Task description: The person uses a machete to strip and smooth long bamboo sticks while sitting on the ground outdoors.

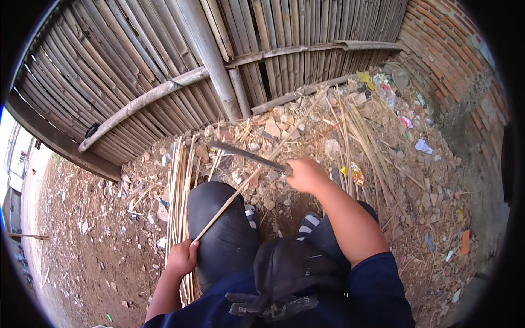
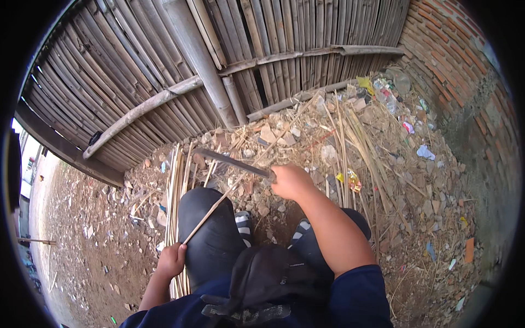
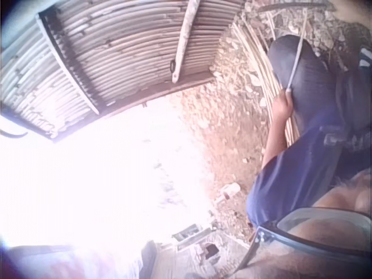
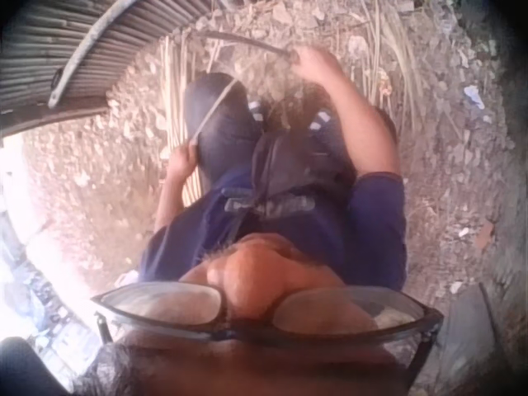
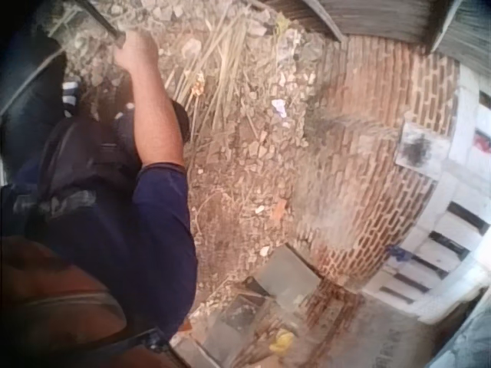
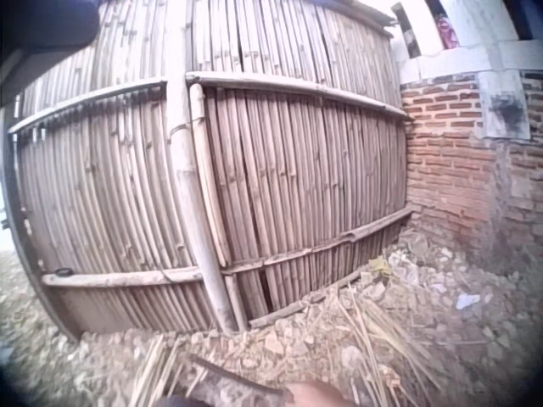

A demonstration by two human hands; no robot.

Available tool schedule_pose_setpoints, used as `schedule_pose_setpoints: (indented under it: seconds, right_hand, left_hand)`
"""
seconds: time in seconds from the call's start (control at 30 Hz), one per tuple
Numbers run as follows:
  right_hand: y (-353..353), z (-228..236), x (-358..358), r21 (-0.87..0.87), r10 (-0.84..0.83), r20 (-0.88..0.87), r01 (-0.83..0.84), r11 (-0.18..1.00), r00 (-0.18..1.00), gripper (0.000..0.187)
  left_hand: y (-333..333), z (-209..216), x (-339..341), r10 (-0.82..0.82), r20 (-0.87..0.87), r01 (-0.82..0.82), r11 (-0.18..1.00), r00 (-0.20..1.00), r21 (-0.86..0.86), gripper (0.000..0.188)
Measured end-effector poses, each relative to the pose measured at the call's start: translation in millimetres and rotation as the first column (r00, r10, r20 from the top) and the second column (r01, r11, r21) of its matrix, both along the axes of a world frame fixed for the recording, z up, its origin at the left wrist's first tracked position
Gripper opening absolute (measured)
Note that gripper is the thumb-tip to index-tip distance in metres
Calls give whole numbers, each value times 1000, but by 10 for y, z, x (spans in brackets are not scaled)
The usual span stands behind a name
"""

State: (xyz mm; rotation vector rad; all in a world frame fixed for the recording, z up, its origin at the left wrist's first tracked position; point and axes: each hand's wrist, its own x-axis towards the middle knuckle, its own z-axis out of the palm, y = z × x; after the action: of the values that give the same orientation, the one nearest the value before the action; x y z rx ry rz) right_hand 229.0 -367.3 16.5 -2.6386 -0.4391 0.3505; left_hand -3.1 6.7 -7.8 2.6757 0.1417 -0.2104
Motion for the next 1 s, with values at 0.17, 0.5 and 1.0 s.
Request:
schedule_pose_setpoints:
  seconds: [0.17,0.5,1.0]
  right_hand:
    - [-85,-82,186,13,-46,-287,52,999,957,35]
    - [26,157,-39,-1,6,-66,-6,1000,998,34]
    - [16,11,-69,4,162,-68,-162,987,984,17]
  left_hand:
    - [-69,-143,5,20,79,-20,1000,997,1,38]
    - [-54,-160,-71,42,101,-49,997,994,64,36]
    - [-65,-237,-61,58,125,-62,998,990,28,39]
